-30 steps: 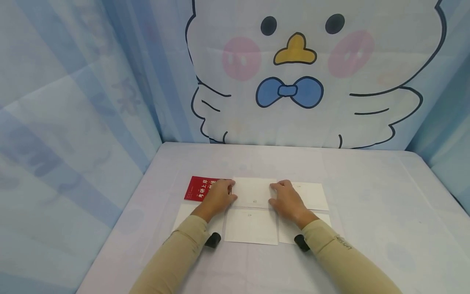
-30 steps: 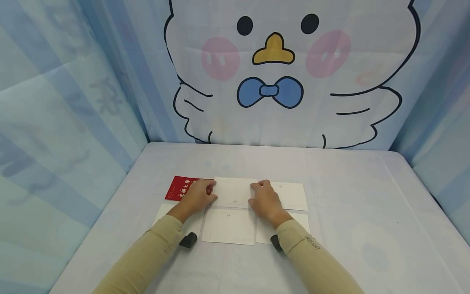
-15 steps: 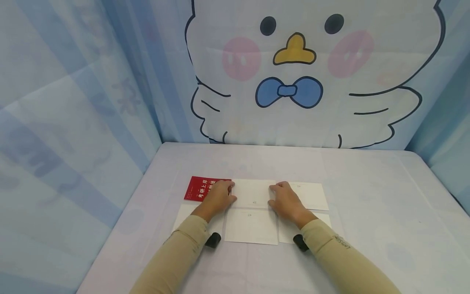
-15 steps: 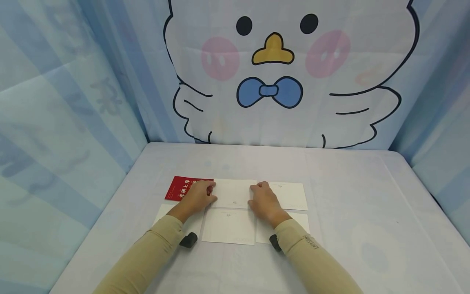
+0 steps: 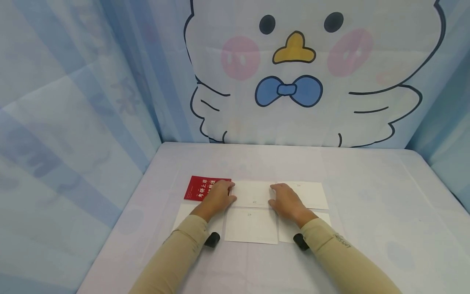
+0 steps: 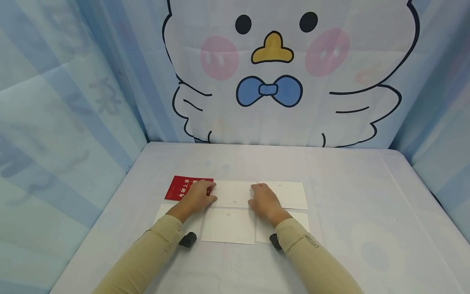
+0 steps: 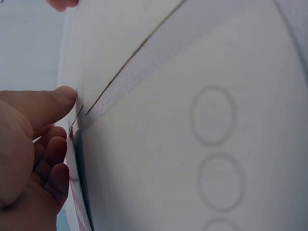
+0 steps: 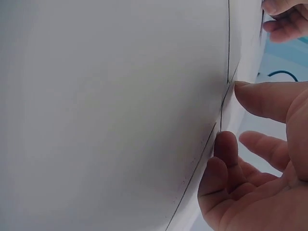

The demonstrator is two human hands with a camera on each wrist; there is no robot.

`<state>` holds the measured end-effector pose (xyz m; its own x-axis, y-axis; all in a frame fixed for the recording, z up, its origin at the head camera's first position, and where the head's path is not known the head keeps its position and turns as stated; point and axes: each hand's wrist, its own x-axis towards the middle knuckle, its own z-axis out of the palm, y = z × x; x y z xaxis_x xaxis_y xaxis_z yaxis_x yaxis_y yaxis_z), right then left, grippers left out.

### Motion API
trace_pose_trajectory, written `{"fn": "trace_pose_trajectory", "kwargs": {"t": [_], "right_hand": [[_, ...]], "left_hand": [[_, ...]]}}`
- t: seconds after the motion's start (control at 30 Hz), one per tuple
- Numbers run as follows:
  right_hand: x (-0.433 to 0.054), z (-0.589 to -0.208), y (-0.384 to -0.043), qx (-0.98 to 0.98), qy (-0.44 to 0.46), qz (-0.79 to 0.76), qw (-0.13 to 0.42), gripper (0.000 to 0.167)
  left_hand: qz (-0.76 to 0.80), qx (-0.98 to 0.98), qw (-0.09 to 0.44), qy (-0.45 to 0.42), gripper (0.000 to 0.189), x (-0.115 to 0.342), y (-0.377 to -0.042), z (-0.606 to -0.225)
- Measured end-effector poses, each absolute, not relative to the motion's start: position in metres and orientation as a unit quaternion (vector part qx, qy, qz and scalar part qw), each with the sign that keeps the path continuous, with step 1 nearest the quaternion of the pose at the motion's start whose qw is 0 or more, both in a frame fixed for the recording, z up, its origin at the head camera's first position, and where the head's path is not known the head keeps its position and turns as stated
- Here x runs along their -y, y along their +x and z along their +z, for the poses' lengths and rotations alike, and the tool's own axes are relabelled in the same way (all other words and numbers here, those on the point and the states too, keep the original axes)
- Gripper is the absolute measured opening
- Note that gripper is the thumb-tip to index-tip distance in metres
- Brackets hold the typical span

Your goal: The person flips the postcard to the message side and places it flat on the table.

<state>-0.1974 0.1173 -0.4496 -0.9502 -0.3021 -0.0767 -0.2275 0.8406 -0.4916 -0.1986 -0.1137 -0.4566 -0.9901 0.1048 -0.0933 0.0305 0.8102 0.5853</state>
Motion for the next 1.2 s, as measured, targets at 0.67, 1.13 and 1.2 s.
{"fn": "trace_pose_trajectory", "kwargs": {"t": [0.67,1.13,1.2], "right_hand": [[-0.1179,-0.4474,-0.1969,-0.947,-0.145,-0.272,0.087,0.055],[-0.1167,-0.4458,-0.1958,-0.949,-0.148,-0.264,0.089,0.055],[-0.1164,-0.4455,-0.1957,-0.949,-0.147,-0.262,0.09,0.055]], "left_hand": [[0.273,-0.957,0.073,0.072,0.046,0.1145,-0.1964,-0.4542],[0.243,-0.965,0.07,0.069,0.047,0.1136,-0.1947,-0.4526],[0.233,-0.967,0.069,0.073,0.047,0.1134,-0.1945,-0.4519]]}}
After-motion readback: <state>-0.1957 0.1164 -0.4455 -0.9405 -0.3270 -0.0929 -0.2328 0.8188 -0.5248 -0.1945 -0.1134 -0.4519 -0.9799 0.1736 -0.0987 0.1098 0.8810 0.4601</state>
